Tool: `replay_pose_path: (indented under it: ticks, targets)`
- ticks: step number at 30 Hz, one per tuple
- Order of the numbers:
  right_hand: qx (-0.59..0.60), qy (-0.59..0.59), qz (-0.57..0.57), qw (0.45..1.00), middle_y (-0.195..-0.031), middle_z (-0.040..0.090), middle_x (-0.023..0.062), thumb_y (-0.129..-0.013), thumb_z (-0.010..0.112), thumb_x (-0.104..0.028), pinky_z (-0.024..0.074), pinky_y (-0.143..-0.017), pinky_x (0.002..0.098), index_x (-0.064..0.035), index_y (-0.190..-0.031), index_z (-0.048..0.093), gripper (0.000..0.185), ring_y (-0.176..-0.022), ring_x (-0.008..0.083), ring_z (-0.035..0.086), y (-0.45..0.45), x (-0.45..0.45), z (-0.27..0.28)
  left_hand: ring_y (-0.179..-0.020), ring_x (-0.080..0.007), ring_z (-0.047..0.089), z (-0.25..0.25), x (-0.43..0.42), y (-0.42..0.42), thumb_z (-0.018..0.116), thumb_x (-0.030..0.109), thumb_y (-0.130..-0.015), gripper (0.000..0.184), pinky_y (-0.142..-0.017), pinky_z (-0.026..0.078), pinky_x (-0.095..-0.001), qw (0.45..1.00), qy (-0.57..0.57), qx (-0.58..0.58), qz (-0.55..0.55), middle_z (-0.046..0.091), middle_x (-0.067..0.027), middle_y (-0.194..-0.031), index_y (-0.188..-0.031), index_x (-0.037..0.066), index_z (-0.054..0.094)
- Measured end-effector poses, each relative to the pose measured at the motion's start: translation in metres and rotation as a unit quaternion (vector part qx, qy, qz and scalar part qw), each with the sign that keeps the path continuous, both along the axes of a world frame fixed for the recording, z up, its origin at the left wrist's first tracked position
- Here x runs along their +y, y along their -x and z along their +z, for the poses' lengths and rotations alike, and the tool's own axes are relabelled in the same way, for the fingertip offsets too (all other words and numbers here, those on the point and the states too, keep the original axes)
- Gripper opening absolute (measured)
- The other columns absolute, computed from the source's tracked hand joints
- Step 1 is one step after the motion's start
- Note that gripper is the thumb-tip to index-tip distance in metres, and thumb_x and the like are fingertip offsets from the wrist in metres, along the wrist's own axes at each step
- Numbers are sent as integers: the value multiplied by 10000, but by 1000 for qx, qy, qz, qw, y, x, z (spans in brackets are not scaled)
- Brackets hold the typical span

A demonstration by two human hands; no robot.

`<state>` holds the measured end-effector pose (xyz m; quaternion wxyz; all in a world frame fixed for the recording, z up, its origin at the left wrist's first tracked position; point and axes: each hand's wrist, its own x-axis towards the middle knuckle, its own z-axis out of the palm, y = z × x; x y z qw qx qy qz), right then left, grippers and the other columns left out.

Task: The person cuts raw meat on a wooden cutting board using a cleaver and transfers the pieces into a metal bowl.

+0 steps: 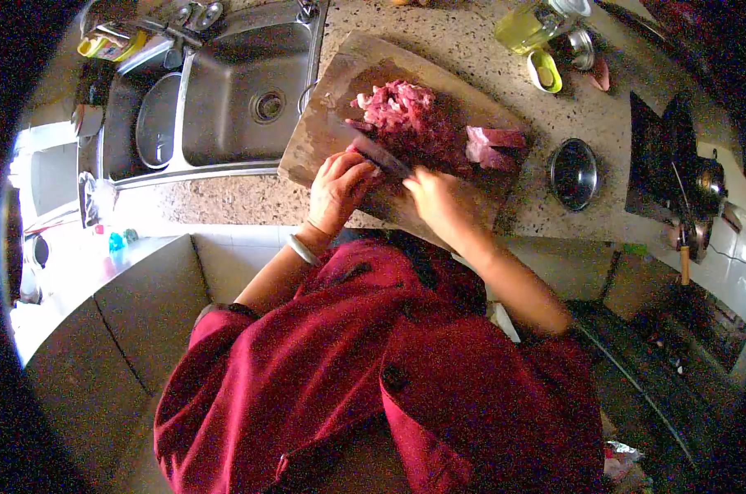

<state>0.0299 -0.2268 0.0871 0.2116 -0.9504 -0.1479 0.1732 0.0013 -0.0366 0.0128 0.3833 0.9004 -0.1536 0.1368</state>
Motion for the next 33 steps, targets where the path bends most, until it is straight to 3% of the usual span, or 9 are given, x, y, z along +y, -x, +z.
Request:
replay_pose_path:
  ticks: [2, 3, 9, 17, 20, 25, 28, 30, 33]
  targets:
    - [-12, -78, -11, 997, -666, 588, 216, -866, 546, -271, 460, -560, 459, -4, -794, 571, 278, -642, 391, 594, 8, -32, -8, -987, -285, 516, -5, 0, 3, 660, 143, -729, 263, -866, 429, -374, 1000, 0, 17, -2, 563, -76, -1022, -984, 93, 612]
    - [-28, -27, -15, 999, -680, 588, 220, -867, 547, -266, 459, -563, 459, -5, -800, 577, 271, -646, 393, 591, 9, -34, -2, -1010, -285, 509, -5, 1, 4, 671, 155, -717, 274, -873, 427, -379, 1000, 2, 19, 5, 551, -68, -1033, -980, 113, 604]
    - [-42, -29, -6, 999, -693, 580, 214, -868, 554, -204, 447, -552, 437, 3, -779, 549, 225, -654, 391, 580, 14, -17, 25, -1009, -257, 509, -13, -2, 7, 668, 167, -724, 273, -853, 438, -367, 1000, 9, -29, 2, 538, -42, -1048, -988, 160, 597]
    - [20, 2, 22, 1000, -753, 594, 216, -862, 546, -176, 468, -591, 439, 9, -830, 551, 187, -695, 379, 592, 15, -1, 19, -991, -249, 519, -9, -2, 4, 629, 170, -723, 204, -838, 447, -338, 999, -38, 1, 2, 548, -36, -1008, -925, 151, 607]
    - [-13, -24, 40, 999, -744, 595, 211, -864, 544, -176, 467, -581, 443, 4, -832, 553, 183, -676, 383, 589, 1, 15, -1, -985, -251, 523, -13, -3, 4, 629, 159, -721, 209, -837, 447, -335, 999, -33, 3, 13, 550, -41, -1002, -927, 137, 604]
    - [35, 8, 5, 999, -711, 594, 202, -856, 570, -196, 472, -568, 427, 7, -834, 568, 204, -665, 373, 597, 25, -30, 16, -968, -247, 532, -12, -3, 4, 630, 147, -727, 205, -825, 453, -341, 999, -27, 20, 20, 554, -49, -995, -928, 119, 601]
    - [25, -39, 10, 999, -702, 588, 209, -860, 567, -203, 463, -565, 441, -9, -811, 556, 201, -653, 376, 595, 30, -38, 18, -942, -276, 536, -13, -3, 3, 641, 160, -742, 185, -817, 457, -363, 1000, -4, 27, 13, 568, -61, -980, -919, 118, 607]
    - [60, 27, 10, 998, -711, 590, 210, -864, 558, -217, 464, -577, 453, -11, -799, 544, 216, -677, 383, 596, 11, -6, 15, -940, -277, 538, -13, -5, 3, 650, 156, -733, 193, -818, 457, -364, 1000, -2, 26, 18, 569, -62, -983, -916, 114, 608]
    - [-53, -77, 61, 994, -687, 595, 204, -872, 533, -224, 466, -568, 465, -25, -755, 543, 232, -654, 383, 597, -22, 36, -18, -951, -281, 538, -12, -5, 3, 655, 140, -725, 201, -826, 456, -367, 999, 16, 22, 24, 569, -65, -987, -918, 106, 607]
